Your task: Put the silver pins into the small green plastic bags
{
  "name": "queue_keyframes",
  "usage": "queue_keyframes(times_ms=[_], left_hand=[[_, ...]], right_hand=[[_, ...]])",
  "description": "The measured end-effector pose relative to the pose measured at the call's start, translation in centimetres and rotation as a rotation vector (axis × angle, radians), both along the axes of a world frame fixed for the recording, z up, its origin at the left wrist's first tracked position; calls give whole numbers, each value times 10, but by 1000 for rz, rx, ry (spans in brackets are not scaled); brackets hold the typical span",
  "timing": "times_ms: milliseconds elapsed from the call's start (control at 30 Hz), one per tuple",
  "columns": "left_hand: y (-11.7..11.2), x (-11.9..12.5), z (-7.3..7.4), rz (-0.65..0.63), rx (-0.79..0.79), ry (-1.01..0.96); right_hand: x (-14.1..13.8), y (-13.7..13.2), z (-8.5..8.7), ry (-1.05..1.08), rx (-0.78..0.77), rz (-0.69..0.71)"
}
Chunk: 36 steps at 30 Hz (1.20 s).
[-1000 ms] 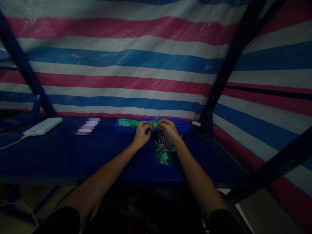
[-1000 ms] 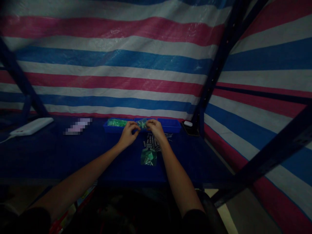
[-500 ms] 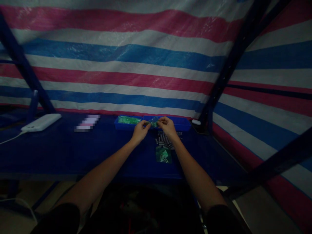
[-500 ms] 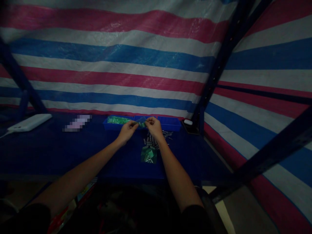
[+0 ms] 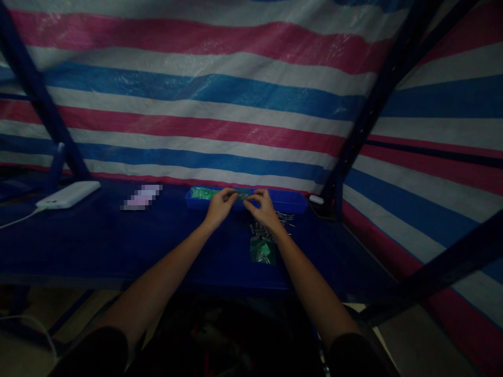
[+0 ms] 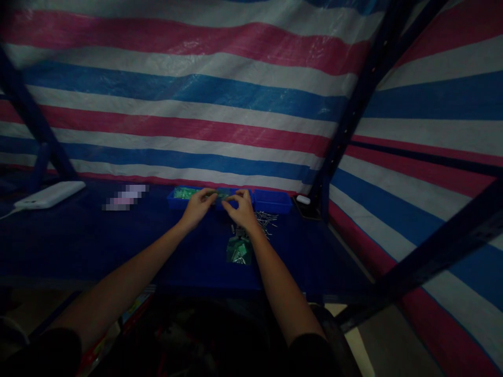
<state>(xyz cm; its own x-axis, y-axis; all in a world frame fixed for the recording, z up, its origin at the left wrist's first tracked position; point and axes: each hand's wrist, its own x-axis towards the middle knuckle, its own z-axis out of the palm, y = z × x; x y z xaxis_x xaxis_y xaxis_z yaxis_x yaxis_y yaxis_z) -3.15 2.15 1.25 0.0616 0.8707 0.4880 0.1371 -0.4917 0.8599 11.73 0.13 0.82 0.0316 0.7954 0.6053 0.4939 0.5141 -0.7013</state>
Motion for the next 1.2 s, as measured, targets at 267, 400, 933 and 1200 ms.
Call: queue_keyframes(times_ms=[267,400,933,1200], left_hand=[[-14,13,-12,-78,378,448],[-8,14,-16,15,231,429],[-6,3,-6,157,352,354],[-15,12,-13,40,429,485]], right_hand=[[11,7,4,251,-205,70],[9,7,1,185,-69,103],[6,4,2,46,-145,3],[10,6,4,115,-195,65]])
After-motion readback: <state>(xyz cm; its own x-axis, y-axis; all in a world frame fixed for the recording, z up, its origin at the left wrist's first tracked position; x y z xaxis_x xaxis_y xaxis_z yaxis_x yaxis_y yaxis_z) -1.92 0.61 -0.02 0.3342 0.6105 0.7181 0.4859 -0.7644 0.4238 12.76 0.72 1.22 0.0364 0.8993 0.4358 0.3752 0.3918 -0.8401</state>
